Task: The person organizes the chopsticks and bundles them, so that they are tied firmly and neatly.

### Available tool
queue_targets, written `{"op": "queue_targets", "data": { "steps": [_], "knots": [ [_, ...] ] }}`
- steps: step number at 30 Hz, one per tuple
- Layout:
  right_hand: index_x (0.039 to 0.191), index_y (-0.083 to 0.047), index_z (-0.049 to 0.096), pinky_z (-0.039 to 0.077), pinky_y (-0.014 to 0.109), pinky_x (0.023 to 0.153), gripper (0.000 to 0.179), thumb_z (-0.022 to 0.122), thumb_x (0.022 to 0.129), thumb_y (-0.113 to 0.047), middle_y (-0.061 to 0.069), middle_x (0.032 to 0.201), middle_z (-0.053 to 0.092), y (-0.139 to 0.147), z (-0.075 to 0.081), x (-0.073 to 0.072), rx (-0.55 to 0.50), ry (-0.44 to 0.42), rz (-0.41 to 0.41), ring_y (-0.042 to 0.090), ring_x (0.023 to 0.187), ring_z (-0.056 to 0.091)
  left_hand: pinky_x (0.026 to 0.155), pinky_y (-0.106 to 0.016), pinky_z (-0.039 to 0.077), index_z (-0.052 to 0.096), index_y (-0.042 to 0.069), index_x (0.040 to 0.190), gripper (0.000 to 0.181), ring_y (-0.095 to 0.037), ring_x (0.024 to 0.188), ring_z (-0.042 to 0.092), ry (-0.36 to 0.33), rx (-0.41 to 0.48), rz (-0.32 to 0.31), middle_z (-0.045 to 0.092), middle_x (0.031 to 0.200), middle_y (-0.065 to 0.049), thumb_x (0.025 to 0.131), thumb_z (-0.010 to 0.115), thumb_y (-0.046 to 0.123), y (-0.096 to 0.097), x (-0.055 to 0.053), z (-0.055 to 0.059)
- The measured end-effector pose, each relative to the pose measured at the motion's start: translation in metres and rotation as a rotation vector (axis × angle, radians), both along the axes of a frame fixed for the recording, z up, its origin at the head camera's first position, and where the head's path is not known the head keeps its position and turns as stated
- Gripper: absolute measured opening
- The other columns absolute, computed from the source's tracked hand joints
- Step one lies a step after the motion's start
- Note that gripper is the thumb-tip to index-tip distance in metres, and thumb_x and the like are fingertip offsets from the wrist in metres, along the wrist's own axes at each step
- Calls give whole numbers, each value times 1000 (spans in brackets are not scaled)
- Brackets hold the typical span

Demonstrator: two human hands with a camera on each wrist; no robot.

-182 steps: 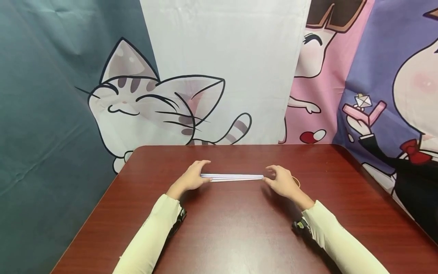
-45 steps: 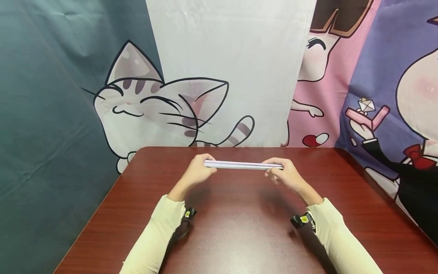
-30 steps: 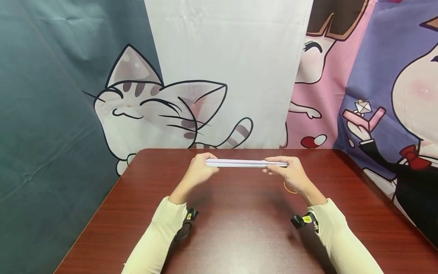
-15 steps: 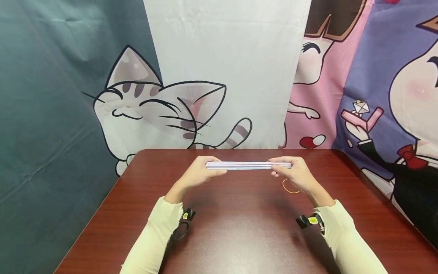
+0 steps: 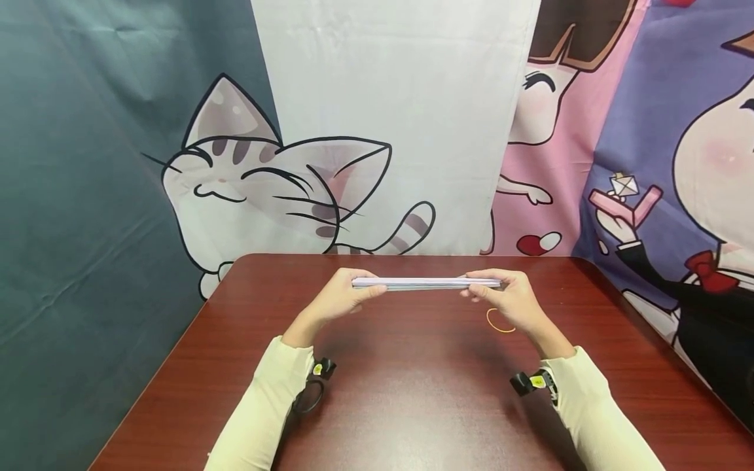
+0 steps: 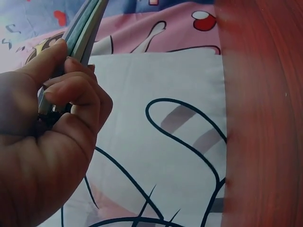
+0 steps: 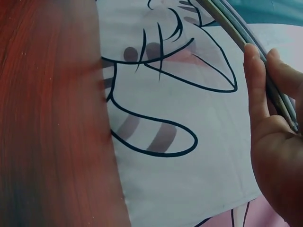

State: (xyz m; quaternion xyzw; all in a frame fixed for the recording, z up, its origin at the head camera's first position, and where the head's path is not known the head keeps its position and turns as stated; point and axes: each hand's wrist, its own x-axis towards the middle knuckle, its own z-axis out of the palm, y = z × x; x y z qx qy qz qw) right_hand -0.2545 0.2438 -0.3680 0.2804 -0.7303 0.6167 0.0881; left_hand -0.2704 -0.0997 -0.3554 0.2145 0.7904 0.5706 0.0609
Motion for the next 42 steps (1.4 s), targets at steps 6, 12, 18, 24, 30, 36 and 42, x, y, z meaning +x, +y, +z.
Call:
{"op": "queue_targets", "data": {
  "steps": [6, 12, 18, 24, 30, 36, 42],
  "knots": [
    [110, 20, 64, 58, 27, 67, 26, 67, 87, 9, 10, 85, 76, -4, 0, -1, -29, 27, -10, 18, 75, 74, 42, -25, 32, 69, 0, 104, 27, -12, 44, 36, 30, 24, -10, 48, 59, -1, 86, 77, 19, -1, 0, -3],
    [108, 23, 62, 58, 29, 69, 26, 67, 86, 11, 7, 87, 76, -7, 3, 1, -65, 15, -10, 19, 75, 75, 46, -26, 36, 68, 7, 104, 25, -12, 48, 42, 135, -30, 30, 56, 67, 0, 86, 78, 21, -1, -1, -4],
    [108, 22, 63, 58, 31, 71, 27, 69, 86, 8, 7, 86, 76, -10, 7, 4, -112, 6, -48, 20, 75, 75, 67, -30, 45, 63, 17, 104, 28, -13, 74, 56, 376, -142, 159, 64, 84, 4, 85, 78, 31, 4, 0, -4],
    [107, 21, 64, 58, 29, 71, 27, 71, 85, 7, 6, 87, 76, -14, 13, 5, -141, 25, -78, 18, 75, 75, 73, -35, 47, 57, 12, 108, 33, -18, 82, 56, 604, -228, 267, 59, 92, -2, 88, 75, 31, 10, 3, -2],
    [106, 21, 64, 57, 25, 73, 26, 70, 85, 8, 4, 85, 76, -19, 20, 8, -166, 43, -99, 17, 75, 75, 75, -41, 44, 63, 11, 110, 43, -28, 96, 54, 1038, -614, 511, 61, 108, -6, 82, 74, 42, 15, 6, 2],
    [107, 22, 63, 57, 25, 75, 26, 69, 85, 10, 3, 85, 76, -31, 28, 12, -194, 61, -108, 15, 77, 75, 82, -39, 38, 65, 12, 102, 29, -23, 100, 58, 1358, -700, 757, 65, 103, -2, 75, 71, 20, 32, 9, 6],
    [108, 19, 66, 56, 25, 78, 26, 71, 84, 9, 3, 89, 76, -42, 42, 17, -190, 113, -81, 15, 79, 74, 94, -39, 35, 64, 12, 98, 20, -22, 116, 58, 1399, -691, 849, 66, 103, -2, 79, 62, 14, 47, 14, 15]
  ]
}}
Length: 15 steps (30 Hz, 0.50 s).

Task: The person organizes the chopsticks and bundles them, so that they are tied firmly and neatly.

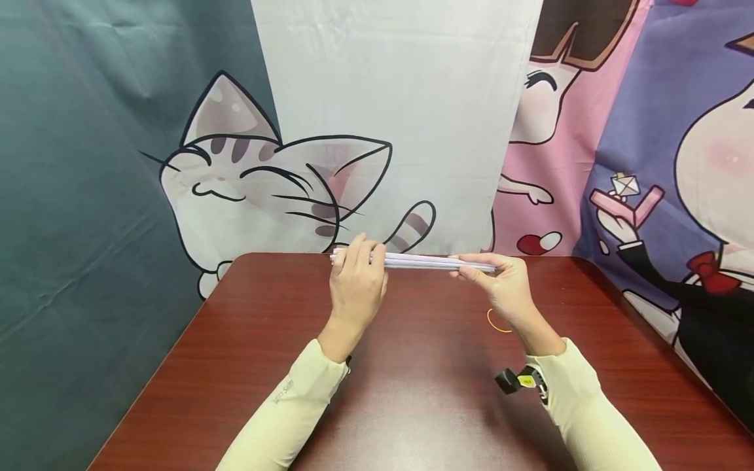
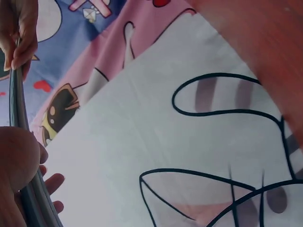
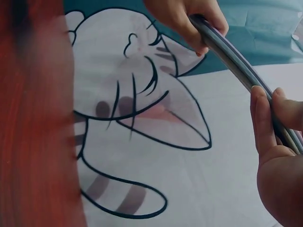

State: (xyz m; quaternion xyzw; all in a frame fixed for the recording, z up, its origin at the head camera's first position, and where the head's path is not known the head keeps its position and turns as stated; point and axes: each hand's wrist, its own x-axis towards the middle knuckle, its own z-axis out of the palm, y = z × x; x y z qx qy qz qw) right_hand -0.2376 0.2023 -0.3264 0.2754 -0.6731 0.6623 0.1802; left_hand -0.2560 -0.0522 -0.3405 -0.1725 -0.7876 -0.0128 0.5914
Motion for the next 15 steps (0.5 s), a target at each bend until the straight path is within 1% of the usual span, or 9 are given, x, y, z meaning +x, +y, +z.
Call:
{"op": "queue_targets", "data": {
  "steps": [2, 4, 9, 12, 14, 15],
  "knots": [
    [107, 19, 66, 56, 27, 78, 26, 71, 83, 9, 4, 91, 76, -1, 5, 1, -9, 18, 7, 16, 79, 74, 96, -39, 35, 63, 11, 97, 17, -22, 119, 57, 2, 12, -9, 65, 102, -3, 80, 61, 14, 2, 1, 4],
    [107, 20, 65, 56, 28, 78, 26, 71, 83, 11, 6, 94, 76, -1, 9, 2, -23, 35, 21, 16, 79, 75, 97, -39, 35, 62, 10, 95, 15, -24, 120, 57, 11, 42, -26, 64, 101, -5, 80, 62, 14, 4, 1, 8],
    [107, 21, 64, 57, 30, 78, 25, 68, 82, 15, 11, 98, 75, 1, 17, 3, -66, 74, 50, 20, 79, 75, 96, -41, 37, 62, 9, 94, 18, -25, 122, 56, 47, 113, -41, 64, 101, -6, 79, 66, 18, 8, 1, 22],
    [106, 22, 64, 57, 31, 77, 25, 67, 82, 17, 13, 99, 75, 3, 22, 3, -93, 96, 70, 23, 78, 75, 99, -41, 37, 61, 8, 90, 20, -26, 123, 56, 56, 128, -48, 64, 104, -6, 78, 69, 22, 9, 1, 30],
    [105, 23, 63, 58, 32, 76, 25, 67, 81, 19, 14, 99, 75, 4, 26, 3, -107, 115, 86, 24, 77, 75, 102, -43, 38, 61, 8, 86, 21, -26, 119, 58, 68, 121, -62, 65, 101, -6, 78, 70, 24, 10, 0, 34],
    [104, 24, 63, 58, 33, 75, 24, 66, 81, 20, 15, 99, 75, 5, 28, 4, -113, 127, 94, 24, 77, 75, 103, -44, 39, 61, 7, 85, 22, -27, 115, 60, 73, 113, -63, 65, 98, -7, 78, 70, 25, 10, -1, 36]
  ]
}}
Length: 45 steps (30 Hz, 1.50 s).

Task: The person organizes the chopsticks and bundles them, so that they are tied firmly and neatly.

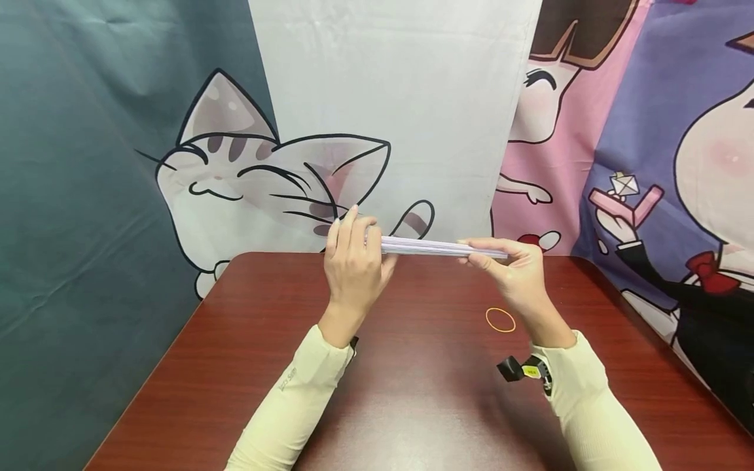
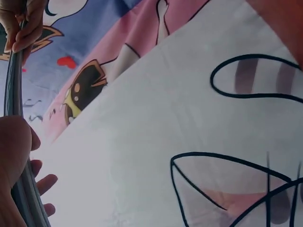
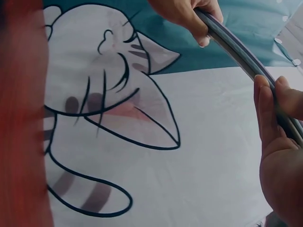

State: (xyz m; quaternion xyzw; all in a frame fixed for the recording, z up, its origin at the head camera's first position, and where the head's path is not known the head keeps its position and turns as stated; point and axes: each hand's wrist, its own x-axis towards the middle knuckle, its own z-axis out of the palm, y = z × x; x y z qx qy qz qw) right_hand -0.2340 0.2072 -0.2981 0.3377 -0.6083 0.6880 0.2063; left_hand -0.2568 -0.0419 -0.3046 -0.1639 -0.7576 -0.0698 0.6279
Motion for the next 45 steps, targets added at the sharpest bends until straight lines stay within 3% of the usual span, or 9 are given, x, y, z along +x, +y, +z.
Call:
{"op": "queue_targets", "data": {
  "steps": [6, 12, 15, 21, 29, 38, 45],
  "knots": [
    [101, 24, 64, 58, 32, 73, 22, 67, 79, 21, 16, 99, 74, 3, 16, 0, -30, 74, -1, 21, 75, 74, 91, -42, 42, 58, 8, 81, 31, -25, 83, 56, 2, -23, 17, 56, 79, -5, 82, 72, 37, 3, -3, 17],
    [100, 25, 64, 58, 35, 71, 23, 63, 77, 27, 21, 100, 73, -1, 24, 1, -87, 116, 35, 25, 75, 74, 90, -39, 39, 58, 10, 84, 43, -25, 86, 53, -59, 24, 42, 54, 81, -3, 66, 86, 36, 7, 5, 32],
    [101, 25, 64, 58, 35, 69, 24, 64, 77, 27, 23, 100, 72, -3, 26, 3, -109, 140, 44, 26, 74, 74, 92, -38, 38, 59, 11, 86, 41, -24, 88, 52, -79, 50, 37, 55, 84, -3, 65, 88, 31, 8, 10, 38],
    [99, 26, 63, 59, 33, 63, 25, 65, 75, 28, 24, 98, 72, 4, 32, 4, -99, 180, 55, 27, 71, 74, 91, -39, 38, 64, 14, 87, 34, -23, 89, 54, -52, 91, -43, 59, 89, 0, 67, 87, 28, 14, 15, 39],
    [100, 24, 64, 58, 33, 60, 24, 69, 77, 21, 25, 98, 72, 10, 38, -5, -20, 110, 67, 26, 72, 73, 90, -41, 37, 71, 18, 88, 27, -23, 88, 55, -26, 139, -131, 61, 89, 0, 68, 86, 29, 14, 7, 33],
    [102, 23, 65, 58, 32, 62, 29, 76, 77, 12, 23, 105, 71, 17, 35, -13, 31, 83, 44, 25, 73, 72, 88, -41, 35, 70, 18, 86, 26, -23, 90, 55, -83, 127, -124, 61, 90, 0, 69, 84, 32, 15, 2, 31],
    [104, 19, 67, 58, 31, 63, 29, 72, 75, 19, 19, 103, 73, 22, 33, -17, 61, 20, 37, 22, 71, 71, 88, -42, 36, 69, 18, 84, 26, -24, 90, 54, -142, 119, -105, 61, 91, -1, 70, 82, 35, 15, 0, 30]
  ]
}}
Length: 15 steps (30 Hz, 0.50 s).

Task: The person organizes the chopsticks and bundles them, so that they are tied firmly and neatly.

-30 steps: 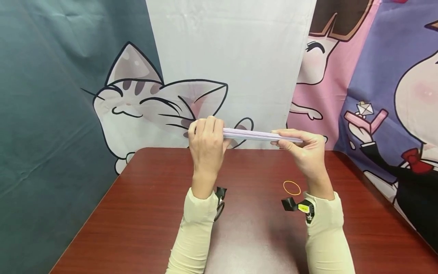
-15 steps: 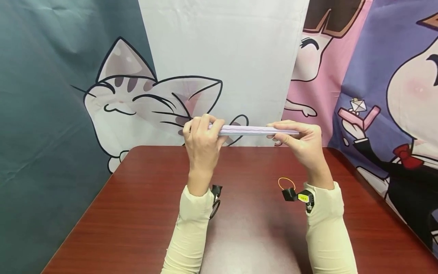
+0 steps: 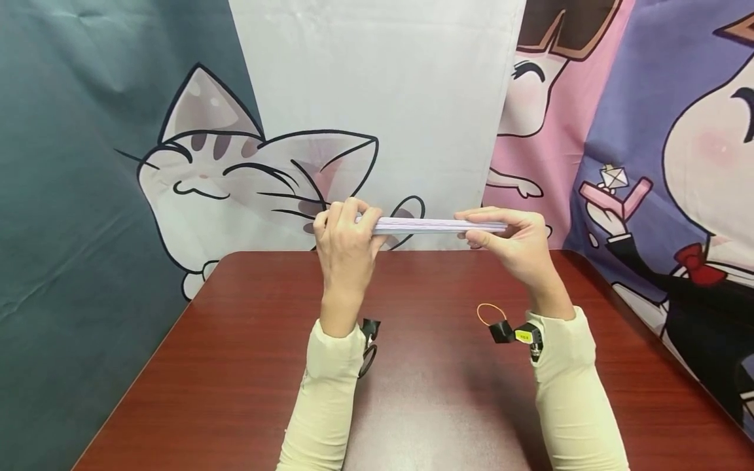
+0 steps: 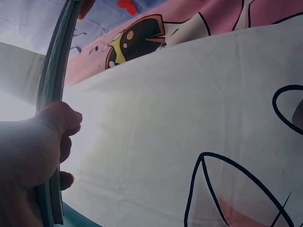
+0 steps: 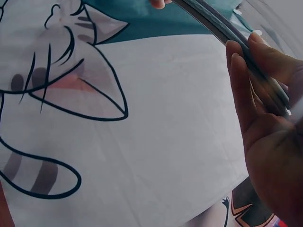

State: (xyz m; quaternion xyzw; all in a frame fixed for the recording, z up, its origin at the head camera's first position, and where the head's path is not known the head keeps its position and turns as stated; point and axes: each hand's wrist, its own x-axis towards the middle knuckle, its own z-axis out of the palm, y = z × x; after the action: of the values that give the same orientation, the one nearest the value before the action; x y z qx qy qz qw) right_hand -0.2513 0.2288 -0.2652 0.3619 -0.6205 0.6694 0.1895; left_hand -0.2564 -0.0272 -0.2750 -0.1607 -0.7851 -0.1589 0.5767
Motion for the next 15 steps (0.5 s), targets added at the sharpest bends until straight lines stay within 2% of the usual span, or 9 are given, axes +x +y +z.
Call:
{"op": "queue_targets", "data": {
  "steps": [4, 6, 11, 13, 15],
  "knots": [
    [113, 14, 66, 58, 30, 67, 39, 69, 75, 23, 17, 107, 73, 7, -1, -3, 24, -35, 41, 21, 76, 71, 88, -41, 36, 70, 19, 86, 26, -23, 90, 54, -41, -17, 18, 61, 91, 0, 70, 83, 34, -1, -1, 1],
    [120, 14, 62, 59, 31, 70, 45, 68, 76, 22, 20, 110, 71, 12, -4, -5, -13, -43, 110, 23, 80, 72, 88, -41, 36, 70, 19, 86, 26, -22, 90, 54, -59, -33, 30, 61, 91, 0, 70, 84, 34, -1, -2, 2],
    [133, 15, 50, 59, 33, 72, 55, 72, 84, 6, 24, 113, 68, 25, -15, -6, -65, -42, 263, 29, 89, 72, 84, -41, 36, 71, 19, 85, 27, -21, 89, 54, -78, -45, 63, 60, 91, 1, 68, 86, 34, -2, -4, 4],
    [137, 16, 45, 58, 32, 70, 59, 72, 85, 4, 24, 116, 67, 29, -19, -5, -67, -37, 279, 31, 92, 72, 84, -41, 36, 71, 19, 85, 28, -21, 90, 54, -82, -44, 70, 60, 91, 1, 67, 87, 33, -3, -4, 5],
    [139, 16, 40, 57, 31, 68, 60, 68, 87, 6, 25, 116, 66, 35, -22, -4, -67, -40, 258, 32, 93, 71, 83, -40, 36, 71, 19, 85, 29, -21, 90, 54, -89, -48, 75, 60, 90, 1, 66, 87, 33, -3, -4, 5]
  ]
}}
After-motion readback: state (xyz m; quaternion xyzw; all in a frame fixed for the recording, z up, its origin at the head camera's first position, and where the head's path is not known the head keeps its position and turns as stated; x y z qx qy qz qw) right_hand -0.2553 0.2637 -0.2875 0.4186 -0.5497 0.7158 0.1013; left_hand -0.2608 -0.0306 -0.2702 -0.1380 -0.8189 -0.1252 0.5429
